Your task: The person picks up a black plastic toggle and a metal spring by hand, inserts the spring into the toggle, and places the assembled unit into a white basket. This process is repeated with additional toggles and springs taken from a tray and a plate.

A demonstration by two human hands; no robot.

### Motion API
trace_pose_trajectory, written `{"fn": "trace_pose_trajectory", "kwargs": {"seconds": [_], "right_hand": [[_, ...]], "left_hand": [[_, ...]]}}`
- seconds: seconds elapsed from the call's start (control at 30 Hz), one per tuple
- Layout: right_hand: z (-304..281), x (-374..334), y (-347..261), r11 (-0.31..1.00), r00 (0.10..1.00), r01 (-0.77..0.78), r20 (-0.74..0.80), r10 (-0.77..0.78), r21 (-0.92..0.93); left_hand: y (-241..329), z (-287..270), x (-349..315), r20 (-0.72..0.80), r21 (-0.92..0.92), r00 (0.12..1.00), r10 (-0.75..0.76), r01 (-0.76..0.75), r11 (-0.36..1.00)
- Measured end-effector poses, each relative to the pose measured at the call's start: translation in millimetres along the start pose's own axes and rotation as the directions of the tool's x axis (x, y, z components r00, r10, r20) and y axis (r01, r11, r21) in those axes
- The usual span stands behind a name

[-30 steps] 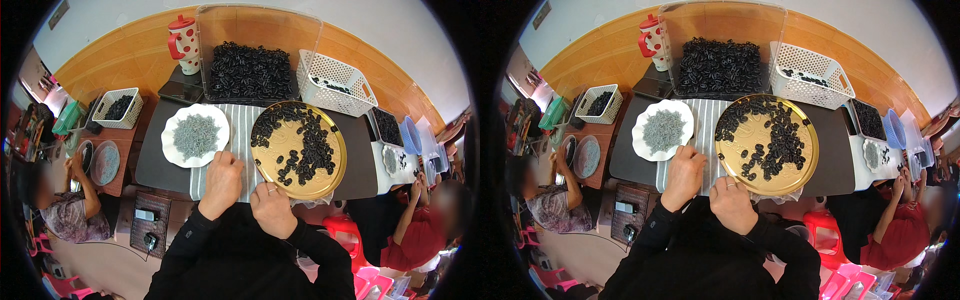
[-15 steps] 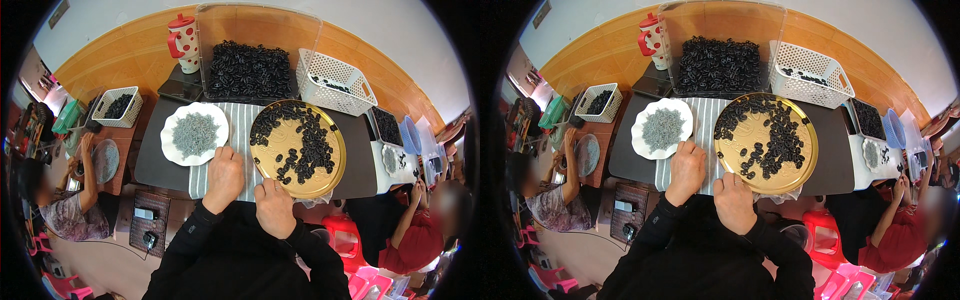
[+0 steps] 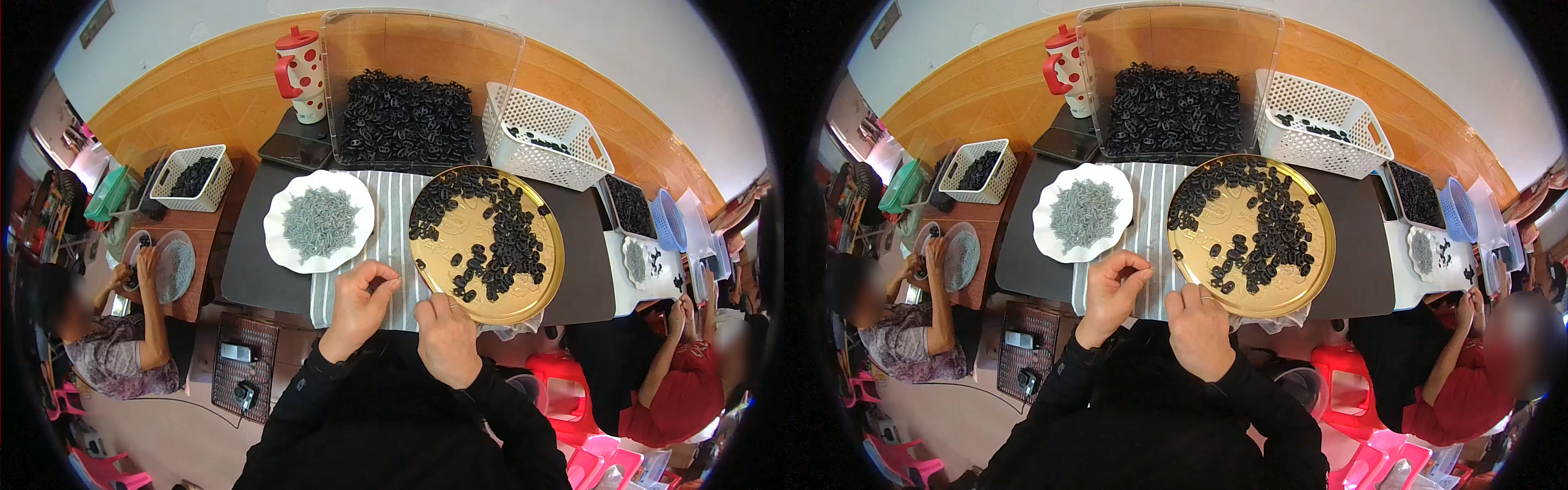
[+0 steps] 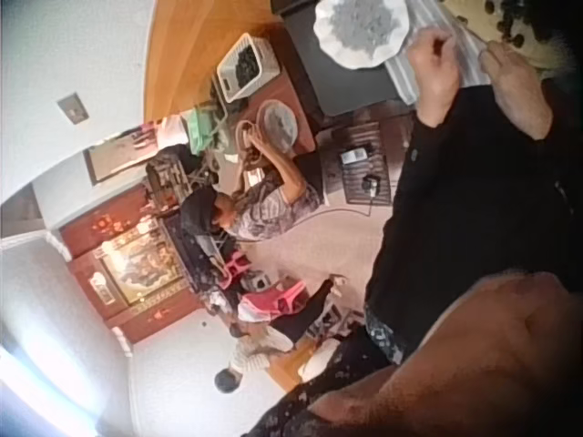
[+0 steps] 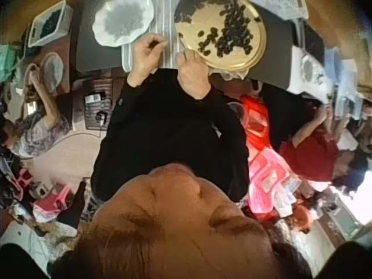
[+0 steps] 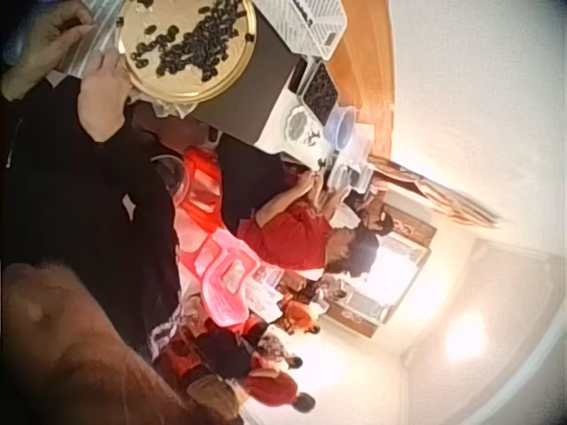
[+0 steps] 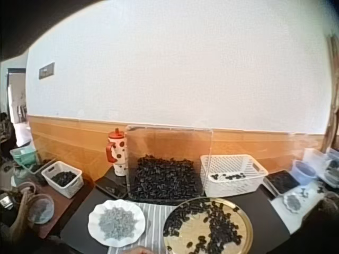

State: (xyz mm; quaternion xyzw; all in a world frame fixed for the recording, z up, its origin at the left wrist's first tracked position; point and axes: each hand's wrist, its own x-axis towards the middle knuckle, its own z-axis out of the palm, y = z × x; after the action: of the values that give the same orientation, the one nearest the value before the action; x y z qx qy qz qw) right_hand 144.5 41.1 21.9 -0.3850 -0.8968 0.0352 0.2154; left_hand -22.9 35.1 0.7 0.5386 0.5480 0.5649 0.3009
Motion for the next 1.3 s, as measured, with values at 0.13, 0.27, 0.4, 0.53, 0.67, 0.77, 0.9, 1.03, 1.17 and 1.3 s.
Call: {"fn": "trace_pose_trajectory", "kwargs": {"seconds": [0.13,0.27,0.4,0.53,0.67,0.77,0.9,1.03,1.17,1.3], "right_hand": [[-4,2,6,0.873,0.985,-0.068,-0.107,0.135,0.483],[-4,8,13,0.627,0.973,-0.092,-0.063,0.220,0.774],[-10,15,14,0.704,0.983,-0.003,-0.127,0.133,0.710],[-12,17,13,0.733,0.987,0.021,-0.131,0.092,0.680],[-12,17,14,0.735,0.990,0.034,-0.126,0.071,0.678],[-11,16,15,0.737,0.991,0.045,-0.125,0.053,0.674],[-11,16,17,0.739,0.994,0.050,-0.105,0.028,0.672],[-13,17,18,0.731,0.995,0.071,-0.098,-0.005,0.679],[-13,16,16,0.733,0.993,0.075,-0.115,0.004,0.676],[-8,15,9,0.820,0.976,0.119,-0.220,0.008,0.559]], "left_hand": [[6,4,-8,-0.016,-0.177,1.000,-0.026,0.023,0.984],[21,0,-14,0.063,-0.119,0.998,0.029,-0.021,0.993],[27,-2,-16,0.079,-0.134,0.997,0.026,-0.015,0.991],[28,-3,-17,0.093,-0.148,0.995,0.026,-0.012,0.989],[31,-4,-16,0.089,-0.144,0.996,0.031,-0.018,0.989],[27,-2,-17,0.066,-0.163,0.998,0.013,-0.003,0.987],[29,-5,-16,0.095,-0.139,0.995,0.025,-0.011,0.990],[30,-8,-16,0.158,-0.111,0.987,0.042,-0.024,0.994],[25,-8,-18,0.195,-0.204,0.981,0.007,0.034,0.978],[27,-4,-20,0.198,-0.329,0.971,-0.137,0.197,0.923]]}}
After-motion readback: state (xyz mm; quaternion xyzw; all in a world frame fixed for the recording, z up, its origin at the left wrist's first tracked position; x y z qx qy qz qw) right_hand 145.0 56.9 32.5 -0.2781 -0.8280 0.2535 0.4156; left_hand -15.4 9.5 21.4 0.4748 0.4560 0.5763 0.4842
